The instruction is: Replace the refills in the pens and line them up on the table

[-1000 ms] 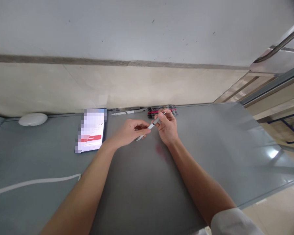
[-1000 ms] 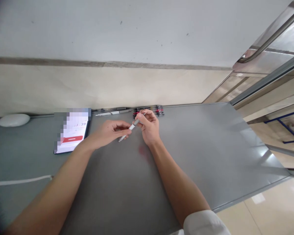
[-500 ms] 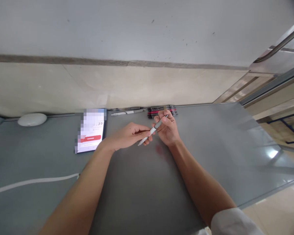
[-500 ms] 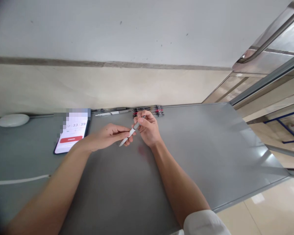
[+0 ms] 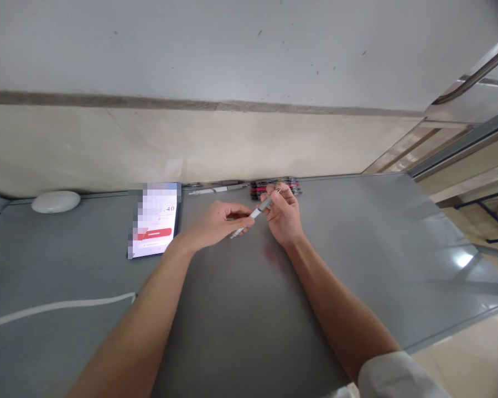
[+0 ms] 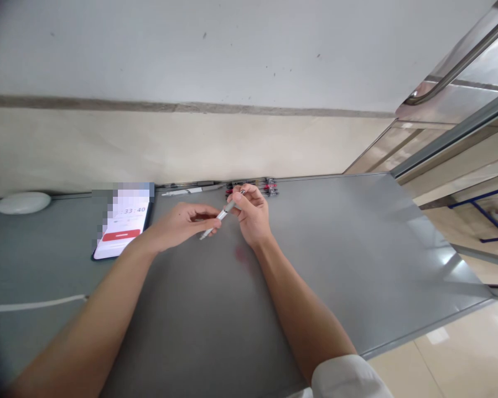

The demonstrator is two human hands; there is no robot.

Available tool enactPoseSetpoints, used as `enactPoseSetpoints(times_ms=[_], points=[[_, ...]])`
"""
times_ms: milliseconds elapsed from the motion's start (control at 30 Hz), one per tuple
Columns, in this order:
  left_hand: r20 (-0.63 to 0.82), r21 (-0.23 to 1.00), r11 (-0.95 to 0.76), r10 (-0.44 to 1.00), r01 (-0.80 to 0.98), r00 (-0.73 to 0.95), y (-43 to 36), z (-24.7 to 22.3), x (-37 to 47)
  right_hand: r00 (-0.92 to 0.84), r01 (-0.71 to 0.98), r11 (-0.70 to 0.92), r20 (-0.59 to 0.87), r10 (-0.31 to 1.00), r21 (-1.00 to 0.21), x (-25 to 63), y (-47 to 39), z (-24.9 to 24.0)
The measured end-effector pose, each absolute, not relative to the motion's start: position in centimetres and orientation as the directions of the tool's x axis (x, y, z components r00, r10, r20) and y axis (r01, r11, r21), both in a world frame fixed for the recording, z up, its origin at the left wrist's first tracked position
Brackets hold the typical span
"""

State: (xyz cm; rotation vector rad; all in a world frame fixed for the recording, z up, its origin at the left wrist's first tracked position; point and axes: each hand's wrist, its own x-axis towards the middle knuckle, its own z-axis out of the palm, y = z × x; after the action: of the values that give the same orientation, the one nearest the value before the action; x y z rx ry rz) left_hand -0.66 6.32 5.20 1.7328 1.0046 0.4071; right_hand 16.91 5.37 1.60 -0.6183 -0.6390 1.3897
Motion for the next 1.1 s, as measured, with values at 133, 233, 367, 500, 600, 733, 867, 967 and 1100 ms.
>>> enactPoseSetpoints(times_ms=[133, 233, 367, 500, 600, 733, 867, 967, 1100], points=[[-0.217, 0.896, -0.101, 0.751, 0.433, 0.624, 6.4, 5.0, -0.8, 0.023, -0.691, 0.048, 0.044, 0.999, -0.721, 17.2, 5.3, 1.5], [-0.247, 0.901, -0.088, 0.703, 0.426, 0.667, 6.3, 5.2, -0.8, -0.010, -0.707, 0.041, 0.068, 0.998, -0.706, 17.3, 5.2, 1.5], [-0.230, 0.923, -0.103, 0.623, 0.370, 0.747, 5.9, 5.8, -0.6, -0.054, -0.745, 0.032, 0.108, 0.993, -0.666, 17.4, 4.9, 1.5], [-0.219, 0.931, -0.102, 0.613, 0.352, 0.759, 5.8, 6.1, -0.4, -0.064, -0.744, 0.025, 0.108, 0.992, -0.668, 17.4, 4.8, 1.5], [-0.229, 0.928, -0.073, 0.664, 0.366, 0.711, 5.8, 5.8, -0.4, -0.030, -0.737, 0.031, 0.079, 0.996, -0.675, 17.3, 5.1, 1.5], [-0.227, 0.921, -0.040, 0.755, 0.388, 0.615, 5.9, 5.4, -0.4, 0.005, -0.726, 0.033, 0.043, 0.999, -0.687, 17.1, 5.4, 1.6], [-0.187, 0.920, -0.067, 0.791, 0.386, 0.583, 6.0, 5.3, -0.4, 0.016, -0.722, 0.046, 0.050, 0.999, -0.691, 17.1, 5.5, 1.4], [-0.188, 0.924, -0.067, 0.778, 0.377, 0.599, 6.1, 5.3, -0.5, -0.002, -0.726, 0.039, 0.059, 0.998, -0.686, 17.2, 5.5, 1.3], [-0.231, 0.922, -0.057, 0.714, 0.384, 0.661, 6.1, 5.3, -0.6, -0.034, -0.730, 0.030, 0.080, 0.996, -0.683, 17.3, 5.2, 1.4]])
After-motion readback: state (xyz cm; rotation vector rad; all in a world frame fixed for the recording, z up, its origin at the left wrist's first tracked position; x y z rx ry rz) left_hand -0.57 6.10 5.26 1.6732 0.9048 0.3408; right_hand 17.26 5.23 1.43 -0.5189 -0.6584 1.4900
